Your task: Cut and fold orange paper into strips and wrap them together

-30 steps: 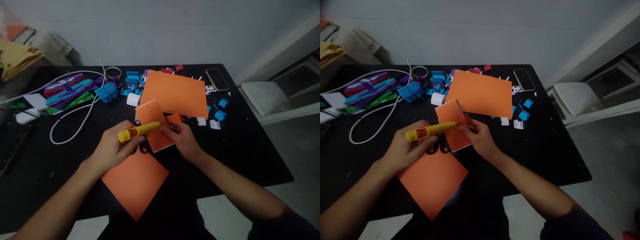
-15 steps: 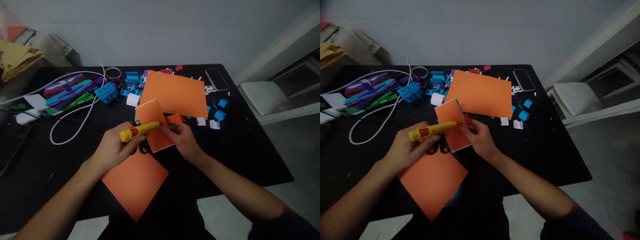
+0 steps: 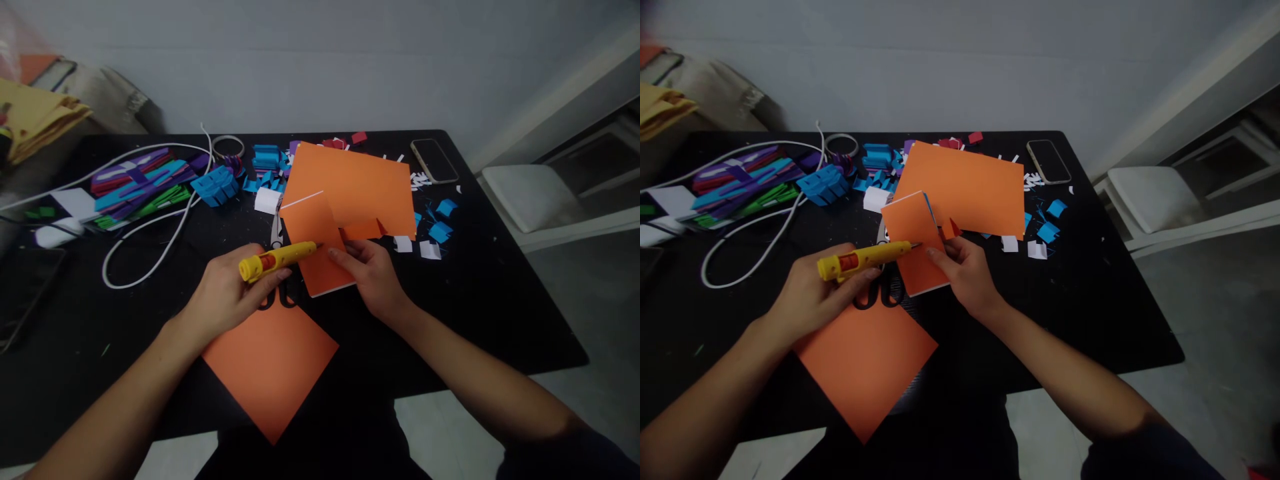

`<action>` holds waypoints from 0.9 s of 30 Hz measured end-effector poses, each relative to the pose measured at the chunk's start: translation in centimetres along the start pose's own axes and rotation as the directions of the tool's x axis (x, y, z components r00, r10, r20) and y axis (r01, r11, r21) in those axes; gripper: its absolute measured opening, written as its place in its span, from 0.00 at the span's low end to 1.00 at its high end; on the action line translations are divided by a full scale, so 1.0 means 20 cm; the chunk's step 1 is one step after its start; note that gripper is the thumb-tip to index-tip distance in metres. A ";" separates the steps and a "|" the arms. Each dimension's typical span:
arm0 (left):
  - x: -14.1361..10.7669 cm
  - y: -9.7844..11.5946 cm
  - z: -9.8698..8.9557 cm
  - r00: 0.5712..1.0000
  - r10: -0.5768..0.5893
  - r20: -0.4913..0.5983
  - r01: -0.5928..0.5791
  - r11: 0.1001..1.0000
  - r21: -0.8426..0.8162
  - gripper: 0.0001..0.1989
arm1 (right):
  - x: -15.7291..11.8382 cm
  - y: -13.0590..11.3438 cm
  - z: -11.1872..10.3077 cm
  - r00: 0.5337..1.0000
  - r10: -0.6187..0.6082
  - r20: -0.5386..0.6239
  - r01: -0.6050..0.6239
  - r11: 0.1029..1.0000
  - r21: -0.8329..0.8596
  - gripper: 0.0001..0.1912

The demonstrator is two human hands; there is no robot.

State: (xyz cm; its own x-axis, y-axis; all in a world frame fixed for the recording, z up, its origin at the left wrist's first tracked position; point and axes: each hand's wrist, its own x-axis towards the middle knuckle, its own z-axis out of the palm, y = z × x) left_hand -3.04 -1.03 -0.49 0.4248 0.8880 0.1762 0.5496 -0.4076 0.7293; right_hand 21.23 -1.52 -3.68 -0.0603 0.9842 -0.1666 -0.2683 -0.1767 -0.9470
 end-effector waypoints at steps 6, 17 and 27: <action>0.00 -0.02 0.00 1.000 0.020 -0.018 -0.019 0.999 0.038 0.15 | 0.02 0.00 -0.02 0.999 -0.025 -0.045 0.025 1.000 0.004 0.14; 0.01 -0.03 0.00 0.998 0.023 -0.054 -0.018 0.996 0.090 0.16 | 0.03 0.01 -0.02 0.994 -0.015 -0.106 0.021 0.998 0.061 0.14; 0.03 -0.06 -0.04 0.995 0.022 -0.099 0.007 0.960 0.281 0.12 | 0.06 -0.02 -0.03 0.977 -0.077 -0.199 0.090 0.994 0.060 0.11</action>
State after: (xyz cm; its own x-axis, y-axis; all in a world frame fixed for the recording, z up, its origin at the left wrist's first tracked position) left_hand -4.07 0.22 -0.78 0.3637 0.8954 0.2567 0.7323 -0.4452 0.5153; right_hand 21.83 -0.32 -3.73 0.1528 0.9776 -0.1445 -0.3297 -0.0874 -0.9400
